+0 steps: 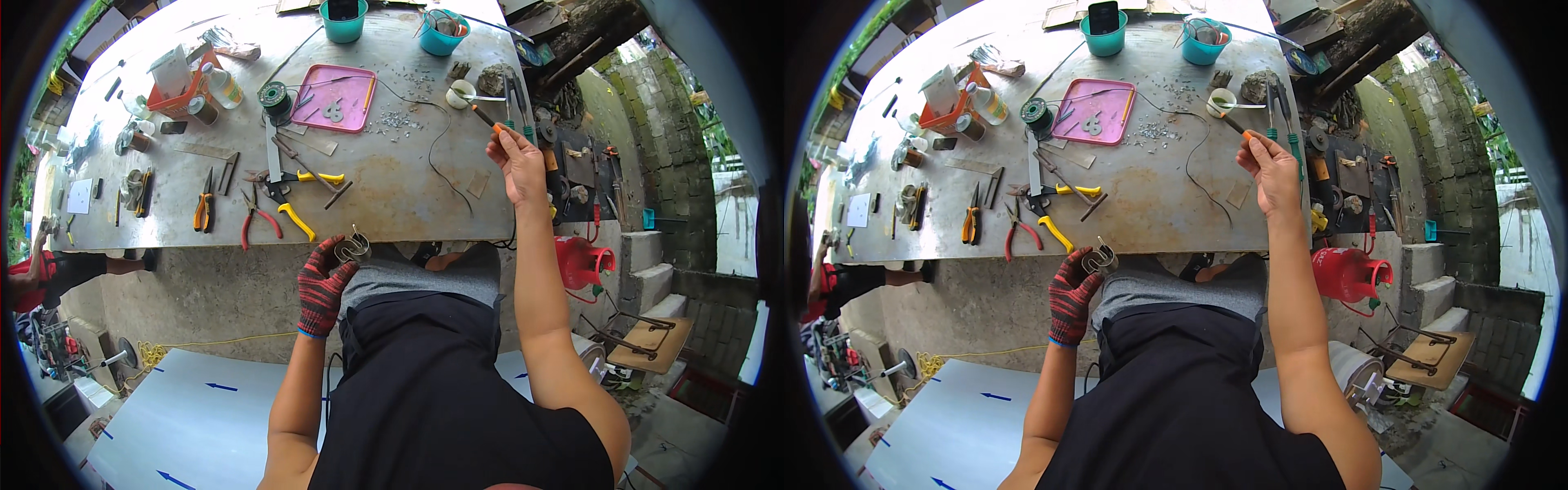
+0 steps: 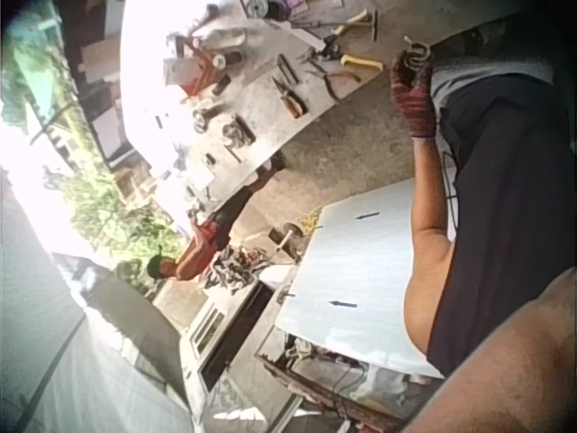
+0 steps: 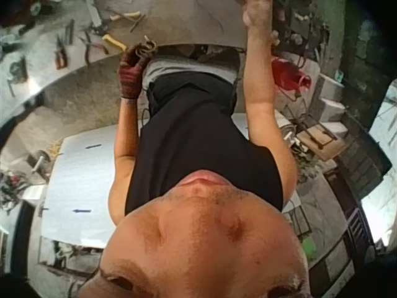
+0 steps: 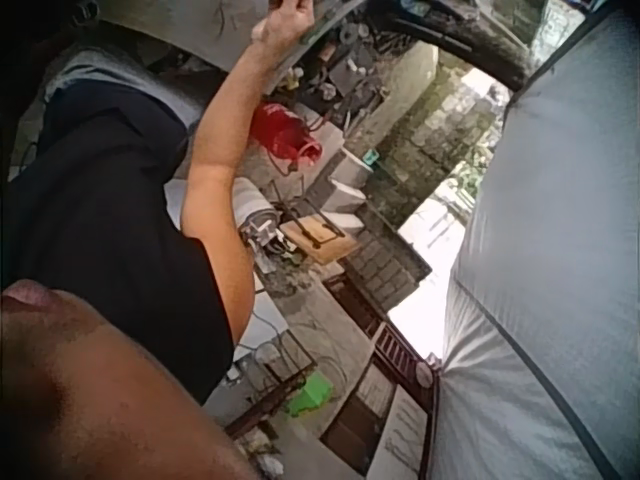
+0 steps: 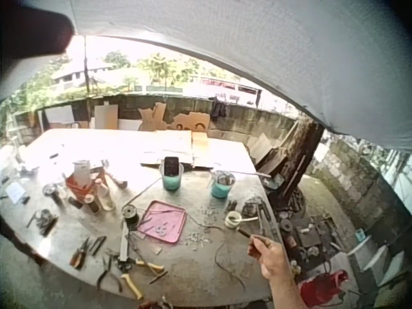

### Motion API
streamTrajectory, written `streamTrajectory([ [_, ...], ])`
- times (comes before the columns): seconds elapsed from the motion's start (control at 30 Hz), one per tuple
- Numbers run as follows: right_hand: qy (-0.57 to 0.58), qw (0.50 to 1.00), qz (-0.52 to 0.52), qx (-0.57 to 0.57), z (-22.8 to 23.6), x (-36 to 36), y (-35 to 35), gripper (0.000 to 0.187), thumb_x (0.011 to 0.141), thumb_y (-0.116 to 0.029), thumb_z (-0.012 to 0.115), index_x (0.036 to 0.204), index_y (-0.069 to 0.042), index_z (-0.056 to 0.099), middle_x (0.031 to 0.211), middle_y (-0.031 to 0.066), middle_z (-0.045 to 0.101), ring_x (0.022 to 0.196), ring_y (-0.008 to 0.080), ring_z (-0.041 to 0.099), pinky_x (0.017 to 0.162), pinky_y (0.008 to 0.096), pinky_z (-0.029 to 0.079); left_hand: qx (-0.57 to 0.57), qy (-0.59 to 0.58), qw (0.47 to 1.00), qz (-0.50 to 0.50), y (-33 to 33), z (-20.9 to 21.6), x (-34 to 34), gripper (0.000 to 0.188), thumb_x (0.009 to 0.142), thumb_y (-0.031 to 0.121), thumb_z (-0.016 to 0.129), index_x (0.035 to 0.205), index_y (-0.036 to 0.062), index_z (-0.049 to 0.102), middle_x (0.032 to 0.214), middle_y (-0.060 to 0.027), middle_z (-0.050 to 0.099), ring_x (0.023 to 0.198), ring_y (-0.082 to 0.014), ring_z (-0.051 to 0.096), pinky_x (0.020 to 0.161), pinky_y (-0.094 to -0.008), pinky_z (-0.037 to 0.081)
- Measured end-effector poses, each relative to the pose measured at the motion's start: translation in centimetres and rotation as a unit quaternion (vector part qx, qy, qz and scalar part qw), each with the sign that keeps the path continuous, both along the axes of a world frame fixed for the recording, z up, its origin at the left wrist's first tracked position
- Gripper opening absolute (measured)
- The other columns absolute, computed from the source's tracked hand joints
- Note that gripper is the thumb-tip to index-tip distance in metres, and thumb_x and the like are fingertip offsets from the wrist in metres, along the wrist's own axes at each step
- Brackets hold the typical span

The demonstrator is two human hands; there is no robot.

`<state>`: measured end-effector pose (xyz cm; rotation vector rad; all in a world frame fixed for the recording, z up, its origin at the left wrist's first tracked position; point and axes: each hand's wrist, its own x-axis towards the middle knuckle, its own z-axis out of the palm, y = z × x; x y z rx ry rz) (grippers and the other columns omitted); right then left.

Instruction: The person assembles a metal hook-shaped component by inserting small metal pins into its holes. They use a hammer to tap the pins into place and a chisel to adjust the fit. The person repeatedly checks the alignment and tightness of the pins throughout the process.

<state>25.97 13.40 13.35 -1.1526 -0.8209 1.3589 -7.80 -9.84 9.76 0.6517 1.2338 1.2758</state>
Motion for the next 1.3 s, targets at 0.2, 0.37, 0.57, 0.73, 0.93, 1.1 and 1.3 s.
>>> streamTrajectory([
  [0.2,-0.029,0.999,0.015,0.000,0.8,-2.1,-2.0,0.021,0.100,-0.010,0.070,0.117,0.003,0.072,0.099,0.0083,0.075,0.082,0.0148,0.071,0.078,0.0298,0.062,-0.008,0.004,1.000,0.009,-0.6,-0.3,-0.6,0.057,0.087,0.006,0.082,0.139,0.0001,0.059,0.130,-0.0107,0.068,0.120,-0.0188,0.063,0.103,-0.0339,0.051],
  [0.37,-0.082,0.995,0.047,-0.038,-2.9,-5.4,-3.1,0.019,0.099,-0.011,0.071,0.115,0.001,0.070,0.100,0.0086,0.074,0.083,0.0138,0.071,0.078,0.0291,0.060,-0.009,0.059,0.998,0.001,-0.8,-0.3,-0.9,0.055,0.086,0.010,0.083,0.136,0.0024,0.063,0.124,-0.0104,0.071,0.116,-0.0171,0.066,0.102,-0.0336,0.051],
  [0.57,-0.142,0.983,0.109,-0.049,-9.6,-10.6,-5.5,0.013,0.098,-0.006,0.071,0.106,0.002,0.065,0.102,0.0105,0.075,0.084,0.0095,0.067,0.077,0.0230,0.054,-0.001,0.101,0.995,-0.005,-1.3,-0.7,-1.5,0.055,0.086,0.009,0.083,0.136,0.0032,0.063,0.121,-0.0082,0.073,0.113,-0.0156,0.068,0.100,-0.0326,0.053],
  [0.73,-0.229,0.967,0.113,0.004,-13.1,-13.6,-6.0,0.014,0.096,-0.006,0.073,0.105,0.002,0.066,0.099,0.0085,0.075,0.083,0.0071,0.064,0.074,0.0220,0.051,0.007,0.115,0.993,0.000,-1.8,-0.7,-1.9,0.056,0.087,0.005,0.082,0.138,0.0013,0.060,0.122,-0.0086,0.073,0.113,-0.0152,0.068,0.100,-0.0321,0.054],
  [0.93,-0.324,0.940,0.092,0.056,-12.9,-15.7,-4.7,0.015,0.092,-0.011,0.077,0.098,0.001,0.071,0.089,0.0056,0.074,0.081,0.0102,0.065,0.073,0.0286,0.051,0.001,0.093,0.996,-0.004,-2.0,-0.5,-2.3,0.057,0.087,0.008,0.083,0.139,0.0019,0.060,0.126,-0.0086,0.071,0.121,-0.0169,0.064,0.107,-0.0345,0.049],
  [1.1,-0.358,0.927,0.055,0.101,-13.3,-17.1,-2.6,0.018,0.090,-0.015,0.079,0.094,0.001,0.072,0.084,0.0079,0.072,0.078,0.0139,0.065,0.074,0.0319,0.052,-0.009,0.126,0.992,-0.005,-1.7,-0.7,-2.4,0.056,0.087,0.007,0.081,0.139,0.0020,0.061,0.126,-0.0082,0.071,0.118,-0.0162,0.066,0.104,-0.0328,0.050],
  [1.3,-0.417,0.907,0.016,0.059,-14.1,-18.4,0.8,0.023,0.085,-0.025,0.082,0.093,-0.004,0.074,0.082,0.0110,0.073,0.076,0.0226,0.067,0.071,0.0382,0.052,-0.008,0.054,0.998,0.024,-1.9,-0.7,-2.6,0.055,0.085,0.007,0.083,0.136,0.0021,0.062,0.125,-0.0093,0.071,0.116,-0.0164,0.066,0.102,-0.0327,0.051],
])
